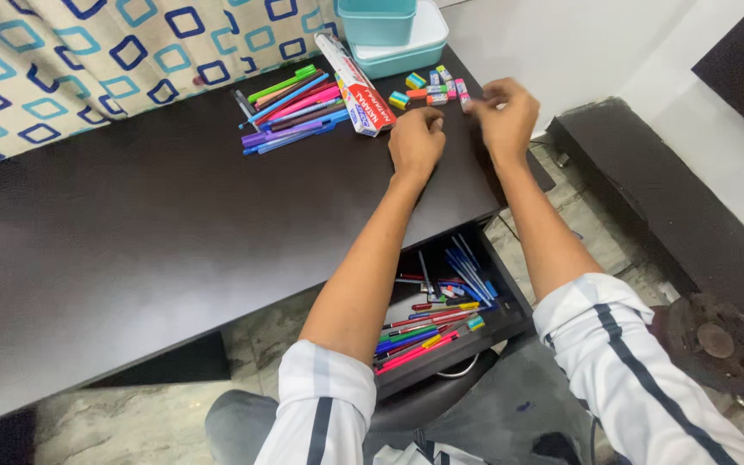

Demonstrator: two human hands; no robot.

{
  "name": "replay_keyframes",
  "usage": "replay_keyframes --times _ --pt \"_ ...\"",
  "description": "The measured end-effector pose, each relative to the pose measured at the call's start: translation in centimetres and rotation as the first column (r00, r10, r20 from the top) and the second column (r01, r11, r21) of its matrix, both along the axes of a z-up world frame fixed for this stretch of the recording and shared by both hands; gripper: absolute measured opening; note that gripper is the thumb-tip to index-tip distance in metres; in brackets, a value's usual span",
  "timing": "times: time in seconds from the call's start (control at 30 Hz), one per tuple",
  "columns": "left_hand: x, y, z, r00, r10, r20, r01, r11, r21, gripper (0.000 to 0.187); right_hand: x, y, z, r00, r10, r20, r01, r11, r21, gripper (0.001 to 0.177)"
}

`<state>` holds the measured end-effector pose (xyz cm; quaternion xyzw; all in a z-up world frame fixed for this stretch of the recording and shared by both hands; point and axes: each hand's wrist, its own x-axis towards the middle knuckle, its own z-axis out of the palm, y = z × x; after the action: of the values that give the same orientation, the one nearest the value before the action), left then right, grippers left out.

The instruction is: The person sits on the floor and repeatedly transfers small stationery items from an open drawer to the desk surface. They handle erasers and pens one at a time, placing them in small groups on the desk.

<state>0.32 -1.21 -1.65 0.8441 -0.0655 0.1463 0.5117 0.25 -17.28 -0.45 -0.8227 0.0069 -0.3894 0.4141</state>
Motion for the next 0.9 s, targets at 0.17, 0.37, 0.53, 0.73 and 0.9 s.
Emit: replay_keyframes --times 0.17,0.37,0.53,0.73,0.9 --pt "-0.9 1.3 -0.3 0.994 -0.091 0.056 0.094 0.994 -0.051 0.018 -2.2 0.8 0.6 0.968 -0.055 0.244 0.074 0.995 -0.069 0.026" --pt "-7.3 3.3 -0.2 0.991 -0.12 -0.067 0.101 0.967 -0.233 0.02 -7.7 3.5 1.5 0.97 0.14 0.197 -0.107 0.98 -0.169 0.031" --pt "-13.4 4.2 0.7 0.986 -0.137 -0.092 0.114 0.969 -0.218 0.02 -14.8 6.3 0.0 0.951 0.245 0.191 -0.196 0.95 -0.242 0.032" --pt "-19.5 6.1 0.7 0.974 -0.207 -0.089 0.179 0.952 -0.249 0.024 -20.6 8.6 -2.4 0.924 0.33 0.195 -0.3 0.939 -0.171 0.028" --pt "-23.5 7.6 -2.4 0.966 -0.213 -0.144 0.189 0.969 -0.16 0.024 -22.0 7.4 -5.3 0.901 0.427 0.072 -0.406 0.89 -0.208 0.035"
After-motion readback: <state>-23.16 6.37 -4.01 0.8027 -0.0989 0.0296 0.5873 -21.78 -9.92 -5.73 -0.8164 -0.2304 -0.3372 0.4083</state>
